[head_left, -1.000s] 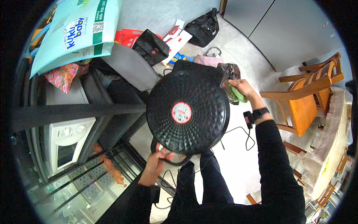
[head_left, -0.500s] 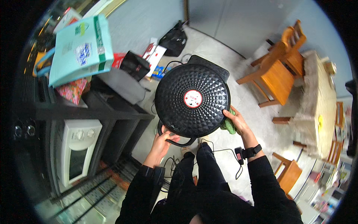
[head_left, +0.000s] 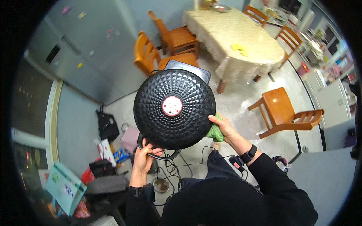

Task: The person wipes the interior and exterior surfaces of a microwave and then cleans a black electric skillet using a green cloth. They repeatedly dip the cloth into a metal bowl of water, wring it, and wipe the surfaces. The skillet is moved from the floor to a dining table during the process.

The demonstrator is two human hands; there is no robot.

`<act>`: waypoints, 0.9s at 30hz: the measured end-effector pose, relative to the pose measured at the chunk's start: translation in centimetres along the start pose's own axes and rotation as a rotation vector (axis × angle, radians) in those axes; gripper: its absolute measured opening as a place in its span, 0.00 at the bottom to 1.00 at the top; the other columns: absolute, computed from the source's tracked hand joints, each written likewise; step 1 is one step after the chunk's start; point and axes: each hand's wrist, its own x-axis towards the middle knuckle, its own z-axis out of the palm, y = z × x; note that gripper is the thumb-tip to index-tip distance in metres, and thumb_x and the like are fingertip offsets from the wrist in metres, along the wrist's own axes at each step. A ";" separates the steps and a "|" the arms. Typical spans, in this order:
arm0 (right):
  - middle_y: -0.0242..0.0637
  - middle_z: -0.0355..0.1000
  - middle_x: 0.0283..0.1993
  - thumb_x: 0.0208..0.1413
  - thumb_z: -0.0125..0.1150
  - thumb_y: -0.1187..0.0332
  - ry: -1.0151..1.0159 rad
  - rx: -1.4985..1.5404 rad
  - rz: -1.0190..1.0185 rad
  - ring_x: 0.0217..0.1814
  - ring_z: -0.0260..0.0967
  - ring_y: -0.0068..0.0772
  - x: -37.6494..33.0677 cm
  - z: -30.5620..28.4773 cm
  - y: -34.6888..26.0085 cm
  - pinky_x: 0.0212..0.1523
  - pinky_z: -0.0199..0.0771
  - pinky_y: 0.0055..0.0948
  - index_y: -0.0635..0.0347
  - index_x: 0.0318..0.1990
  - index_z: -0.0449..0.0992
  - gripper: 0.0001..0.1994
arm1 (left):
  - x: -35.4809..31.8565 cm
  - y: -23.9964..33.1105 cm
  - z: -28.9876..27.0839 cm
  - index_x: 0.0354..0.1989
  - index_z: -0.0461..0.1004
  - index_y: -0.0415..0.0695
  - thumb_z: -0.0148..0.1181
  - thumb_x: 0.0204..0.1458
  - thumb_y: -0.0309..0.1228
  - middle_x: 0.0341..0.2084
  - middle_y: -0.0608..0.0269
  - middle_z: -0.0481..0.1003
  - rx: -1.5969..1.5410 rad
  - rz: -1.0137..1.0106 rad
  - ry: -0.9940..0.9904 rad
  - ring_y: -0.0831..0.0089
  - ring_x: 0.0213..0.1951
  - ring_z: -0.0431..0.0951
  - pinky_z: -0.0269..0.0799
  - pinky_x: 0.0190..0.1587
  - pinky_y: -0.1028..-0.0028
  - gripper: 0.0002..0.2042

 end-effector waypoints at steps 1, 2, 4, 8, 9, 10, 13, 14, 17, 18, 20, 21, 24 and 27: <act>0.37 0.70 0.49 0.52 0.63 0.63 0.044 -0.008 0.007 0.45 0.70 0.29 0.0 -2.0 -2.1 0.44 0.74 0.29 0.62 0.56 0.65 0.25 | 2.1 -0.1 2.7 0.64 0.50 0.40 0.40 0.41 0.18 0.51 0.44 0.67 0.038 -0.030 -0.002 0.53 0.39 0.78 0.79 0.39 0.65 0.34; 0.36 0.70 0.48 0.53 0.63 0.63 0.099 0.006 -0.054 0.46 0.70 0.29 0.0 -4.5 -4.6 0.44 0.74 0.29 0.62 0.56 0.65 0.24 | 4.7 -1.0 5.9 0.64 0.48 0.41 0.40 0.41 0.18 0.53 0.41 0.65 0.039 -0.031 -0.078 0.49 0.41 0.78 0.80 0.38 0.66 0.34; 0.36 0.70 0.48 0.53 0.63 0.64 0.095 0.065 -0.102 0.46 0.70 0.29 0.2 -9.4 -9.4 0.44 0.74 0.30 0.62 0.55 0.65 0.24 | 9.1 -2.0 12.0 0.65 0.47 0.41 0.40 0.40 0.17 0.54 0.39 0.64 0.062 -0.074 -0.081 0.46 0.43 0.76 0.80 0.37 0.67 0.36; 0.37 0.71 0.47 0.52 0.63 0.64 0.213 0.097 -0.151 0.44 0.71 0.31 1.4 -17.9 -17.7 0.43 0.75 0.31 0.62 0.54 0.66 0.24 | 17.2 -3.9 23.0 0.65 0.44 0.41 0.40 0.41 0.19 0.54 0.38 0.63 0.129 -0.155 -0.127 0.45 0.42 0.77 0.79 0.39 0.68 0.36; 0.37 0.71 0.47 0.52 0.63 0.64 0.244 0.092 -0.166 0.44 0.71 0.31 1.9 -18.8 -18.6 0.42 0.75 0.32 0.62 0.54 0.66 0.23 | 18.8 -3.8 24.3 0.65 0.44 0.41 0.40 0.41 0.19 0.54 0.37 0.63 0.155 -0.177 -0.125 0.46 0.42 0.77 0.79 0.40 0.67 0.36; 0.37 0.71 0.47 0.52 0.63 0.64 0.282 0.103 -0.169 0.44 0.71 0.32 2.3 -20.7 -20.3 0.42 0.75 0.32 0.62 0.54 0.66 0.23 | 20.8 -4.1 26.6 0.65 0.44 0.40 0.40 0.41 0.19 0.54 0.37 0.63 0.202 -0.182 -0.117 0.46 0.42 0.77 0.79 0.40 0.67 0.36; 0.38 0.71 0.48 0.52 0.62 0.64 0.339 0.095 -0.224 0.46 0.71 0.33 3.5 -25.6 -24.6 0.44 0.74 0.32 0.64 0.53 0.67 0.23 | 27.0 -5.5 31.8 0.64 0.44 0.38 0.41 0.43 0.18 0.51 0.37 0.65 0.155 -0.234 -0.268 0.46 0.42 0.77 0.79 0.43 0.64 0.34; 0.38 0.71 0.48 0.52 0.62 0.64 0.382 0.106 -0.240 0.45 0.72 0.33 4.1 -27.0 -25.9 0.44 0.75 0.32 0.64 0.53 0.67 0.23 | 29.0 -6.1 33.3 0.64 0.44 0.38 0.41 0.44 0.18 0.50 0.38 0.66 0.136 -0.240 -0.307 0.47 0.42 0.77 0.79 0.44 0.63 0.33; 0.39 0.73 0.46 0.54 0.61 0.64 0.470 0.090 -0.224 0.41 0.73 0.33 5.6 -31.3 -29.7 0.41 0.75 0.31 0.65 0.51 0.69 0.20 | 35.2 -8.1 37.5 0.59 0.49 0.33 0.40 0.45 0.19 0.49 0.33 0.65 0.078 -0.306 -0.411 0.42 0.45 0.74 0.77 0.49 0.60 0.27; 0.39 0.73 0.45 0.54 0.61 0.64 0.499 0.097 -0.212 0.41 0.73 0.33 6.1 -32.7 -31.1 0.41 0.75 0.31 0.65 0.50 0.70 0.19 | 37.5 -8.8 39.1 0.58 0.50 0.33 0.40 0.45 0.18 0.49 0.32 0.65 0.074 -0.350 -0.439 0.42 0.46 0.74 0.76 0.50 0.59 0.26; 0.38 0.73 0.43 0.54 0.60 0.64 0.557 0.114 -0.212 0.39 0.73 0.33 7.7 -35.3 -34.0 0.38 0.75 0.31 0.64 0.49 0.70 0.18 | 41.6 -10.3 42.2 0.52 0.56 0.29 0.41 0.44 0.19 0.46 0.34 0.68 0.038 -0.410 -0.431 0.44 0.45 0.75 0.75 0.51 0.58 0.22; 0.38 0.74 0.42 0.54 0.60 0.64 0.609 0.111 -0.208 0.38 0.73 0.33 8.1 -36.4 -34.8 0.37 0.75 0.31 0.64 0.49 0.70 0.18 | 43.4 -11.0 43.5 0.49 0.59 0.28 0.42 0.44 0.19 0.44 0.35 0.69 0.039 -0.453 -0.439 0.45 0.44 0.75 0.76 0.50 0.59 0.20; 0.37 0.73 0.37 0.54 0.60 0.61 0.686 0.067 -0.166 0.33 0.72 0.34 9.7 -39.5 -36.4 0.32 0.74 0.33 0.63 0.46 0.71 0.17 | 47.7 -12.6 46.0 0.40 0.64 0.25 0.43 0.45 0.19 0.39 0.38 0.72 0.069 -0.534 -0.390 0.49 0.41 0.77 0.78 0.47 0.64 0.14; 0.37 0.73 0.35 0.53 0.61 0.58 0.709 0.008 -0.138 0.30 0.71 0.35 11.6 -43.4 -38.4 0.27 0.73 0.34 0.63 0.45 0.71 0.19 | 51.5 -13.9 48.9 0.39 0.63 0.25 0.43 0.45 0.18 0.39 0.40 0.71 0.053 -0.569 -0.426 0.49 0.42 0.76 0.79 0.46 0.64 0.12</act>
